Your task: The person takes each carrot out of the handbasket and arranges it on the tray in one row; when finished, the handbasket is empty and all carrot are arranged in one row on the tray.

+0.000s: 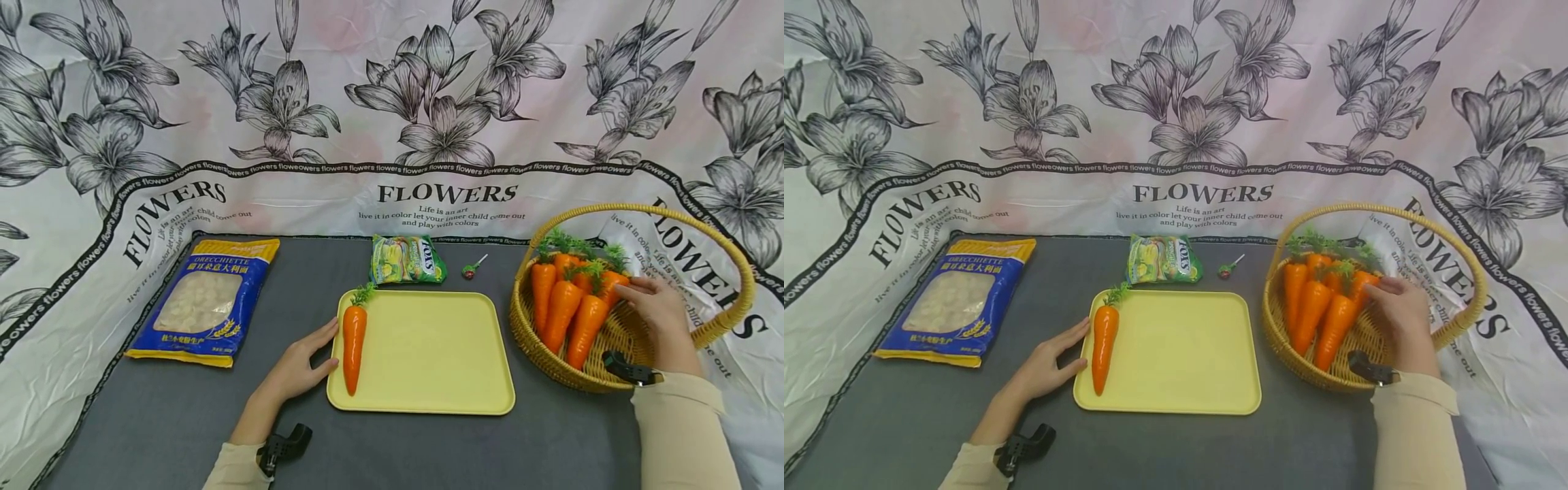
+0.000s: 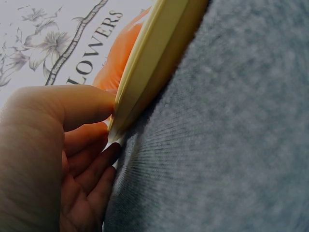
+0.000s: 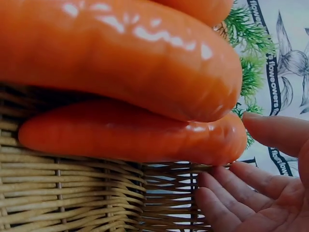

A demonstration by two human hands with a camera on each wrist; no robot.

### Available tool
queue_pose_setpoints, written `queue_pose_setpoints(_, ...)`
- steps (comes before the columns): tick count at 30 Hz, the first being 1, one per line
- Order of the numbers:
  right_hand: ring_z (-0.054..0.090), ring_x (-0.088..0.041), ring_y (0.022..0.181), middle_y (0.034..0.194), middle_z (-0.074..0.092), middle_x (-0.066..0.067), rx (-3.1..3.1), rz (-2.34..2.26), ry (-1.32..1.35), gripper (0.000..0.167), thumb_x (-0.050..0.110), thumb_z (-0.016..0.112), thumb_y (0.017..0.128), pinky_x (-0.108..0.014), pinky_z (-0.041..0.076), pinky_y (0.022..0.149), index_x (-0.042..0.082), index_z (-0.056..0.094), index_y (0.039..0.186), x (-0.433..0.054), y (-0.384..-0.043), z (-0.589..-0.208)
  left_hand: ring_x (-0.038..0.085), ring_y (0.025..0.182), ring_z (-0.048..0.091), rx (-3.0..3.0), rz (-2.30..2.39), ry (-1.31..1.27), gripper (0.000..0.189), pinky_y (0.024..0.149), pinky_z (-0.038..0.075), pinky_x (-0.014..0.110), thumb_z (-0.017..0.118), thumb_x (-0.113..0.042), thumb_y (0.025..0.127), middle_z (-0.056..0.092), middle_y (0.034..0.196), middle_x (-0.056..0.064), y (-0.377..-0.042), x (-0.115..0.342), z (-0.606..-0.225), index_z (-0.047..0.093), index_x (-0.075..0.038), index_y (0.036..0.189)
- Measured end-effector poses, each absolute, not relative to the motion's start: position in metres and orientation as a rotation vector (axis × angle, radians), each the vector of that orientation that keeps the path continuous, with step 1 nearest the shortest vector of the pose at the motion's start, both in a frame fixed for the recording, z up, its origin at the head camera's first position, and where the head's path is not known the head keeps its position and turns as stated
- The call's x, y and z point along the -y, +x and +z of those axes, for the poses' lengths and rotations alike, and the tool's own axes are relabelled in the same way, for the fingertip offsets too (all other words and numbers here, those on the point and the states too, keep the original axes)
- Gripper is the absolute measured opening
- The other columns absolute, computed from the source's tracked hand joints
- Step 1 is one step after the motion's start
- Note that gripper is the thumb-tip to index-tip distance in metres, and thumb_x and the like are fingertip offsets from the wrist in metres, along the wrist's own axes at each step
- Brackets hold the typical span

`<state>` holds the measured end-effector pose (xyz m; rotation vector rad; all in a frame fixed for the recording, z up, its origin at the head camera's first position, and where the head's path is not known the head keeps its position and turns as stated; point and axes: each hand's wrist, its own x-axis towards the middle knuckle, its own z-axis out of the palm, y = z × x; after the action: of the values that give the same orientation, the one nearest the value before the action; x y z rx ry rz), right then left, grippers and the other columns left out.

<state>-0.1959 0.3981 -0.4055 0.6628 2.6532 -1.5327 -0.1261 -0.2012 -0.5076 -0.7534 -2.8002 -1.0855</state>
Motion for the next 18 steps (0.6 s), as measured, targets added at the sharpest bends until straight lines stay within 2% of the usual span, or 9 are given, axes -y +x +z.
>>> queue_pose_setpoints(1, 0.052, 0.011, 0.064, 0.088, 0.057, 0.018, -2.671, -1.478, 0.658, 0.07, 0.037, 0.066, 0.087, -0.011, 0.049, 0.061, -0.005, 0.043, 0.137, -0.398, -0.196, -0.406, 0.029, 0.135, 0.04, 2.803, -1.094, -0.752, 0.065, 0.107, 0.036, 0.05, 0.066, -0.027, 0.089, 0.036, 0.152, 0.006, -0.126, 0.201, -0.508, 0.039, -0.008, 0.145)
queue_pose_setpoints(3, 0.052, 0.011, 0.065, 0.088, 0.055, 0.016, -2.681, -1.43, 0.633, 0.079, 0.039, 0.064, 0.088, -0.013, 0.05, 0.061, -0.011, 0.034, 0.141, -0.397, -0.198, -0.407, 0.029, 0.135, 0.04, 2.804, -1.093, -0.754, 0.065, 0.107, 0.036, 0.05, 0.066, -0.027, 0.089, 0.036, 0.152, 0.006, -0.127, 0.202, -0.509, 0.039, -0.008, 0.145)
queue_pose_setpoints(4, 0.052, 0.011, 0.065, 0.087, 0.055, 0.016, -2.672, -1.442, 0.624, 0.077, 0.038, 0.064, 0.088, -0.013, 0.051, 0.061, -0.011, 0.035, 0.14, -0.398, -0.198, -0.408, 0.029, 0.135, 0.04, 2.805, -1.09, -0.756, 0.065, 0.107, 0.036, 0.049, 0.066, -0.027, 0.089, 0.036, 0.152, 0.006, -0.127, 0.202, -0.509, 0.039, -0.008, 0.145)
queue_pose_setpoints(8, 0.057, 0.009, 0.064, 0.07, 0.053, 0.031, -2.532, -1.689, 0.584, 0.047, 0.028, 0.07, 0.086, -0.015, 0.054, 0.061, 0.005, 0.049, 0.121, -0.399, -0.199, -0.414, 0.029, 0.135, 0.04, 2.8, -1.083, -0.762, 0.065, 0.107, 0.037, 0.049, 0.066, -0.027, 0.089, 0.036, 0.152, 0.006, -0.128, 0.201, -0.51, 0.039, -0.008, 0.145)
queue_pose_setpoints(10, 0.06, 0.006, 0.064, 0.071, 0.056, 0.029, -2.445, -1.826, 0.578, 0.044, 0.023, 0.072, 0.084, -0.017, 0.055, 0.06, 0.01, 0.047, 0.118, -0.399, -0.199, -0.417, 0.029, 0.135, 0.04, 2.797, -1.083, -0.765, 0.065, 0.107, 0.037, 0.049, 0.066, -0.026, 0.089, 0.036, 0.152, 0.006, -0.128, 0.201, -0.51, 0.039, -0.008, 0.145)
queue_pose_setpoints(11, 0.061, 0.005, 0.064, 0.072, 0.057, 0.028, -2.414, -1.876, 0.577, 0.045, 0.022, 0.073, 0.084, -0.017, 0.055, 0.061, 0.011, 0.046, 0.118, -0.398, -0.198, -0.418, 0.029, 0.135, 0.04, 2.797, -1.084, -0.765, 0.065, 0.107, 0.037, 0.05, 0.066, -0.026, 0.089, 0.036, 0.152, 0.007, -0.128, 0.201, -0.509, 0.04, -0.008, 0.145)
queue_pose_setpoints(15, 0.061, 0.004, 0.065, 0.075, 0.056, 0.025, -2.411, -1.938, 0.568, 0.067, 0.023, 0.074, 0.083, -0.019, 0.056, 0.061, 0.001, 0.035, 0.133, -0.396, -0.198, -0.422, 0.029, 0.135, 0.04, 2.799, -1.094, -0.761, 0.065, 0.107, 0.037, 0.05, 0.066, -0.026, 0.089, 0.036, 0.151, 0.007, -0.127, 0.201, -0.508, 0.04, -0.007, 0.145)
queue_pose_setpoints(18, 0.061, 0.005, 0.064, 0.075, 0.055, 0.026, -2.496, -1.892, 0.535, 0.056, 0.023, 0.072, 0.084, -0.018, 0.056, 0.06, 0.003, 0.041, 0.126, -0.395, -0.198, -0.424, 0.029, 0.135, 0.04, 2.802, -1.086, -0.76, 0.064, 0.106, 0.037, 0.05, 0.066, -0.026, 0.089, 0.036, 0.151, 0.007, -0.126, 0.201, -0.508, 0.04, -0.007, 0.145)
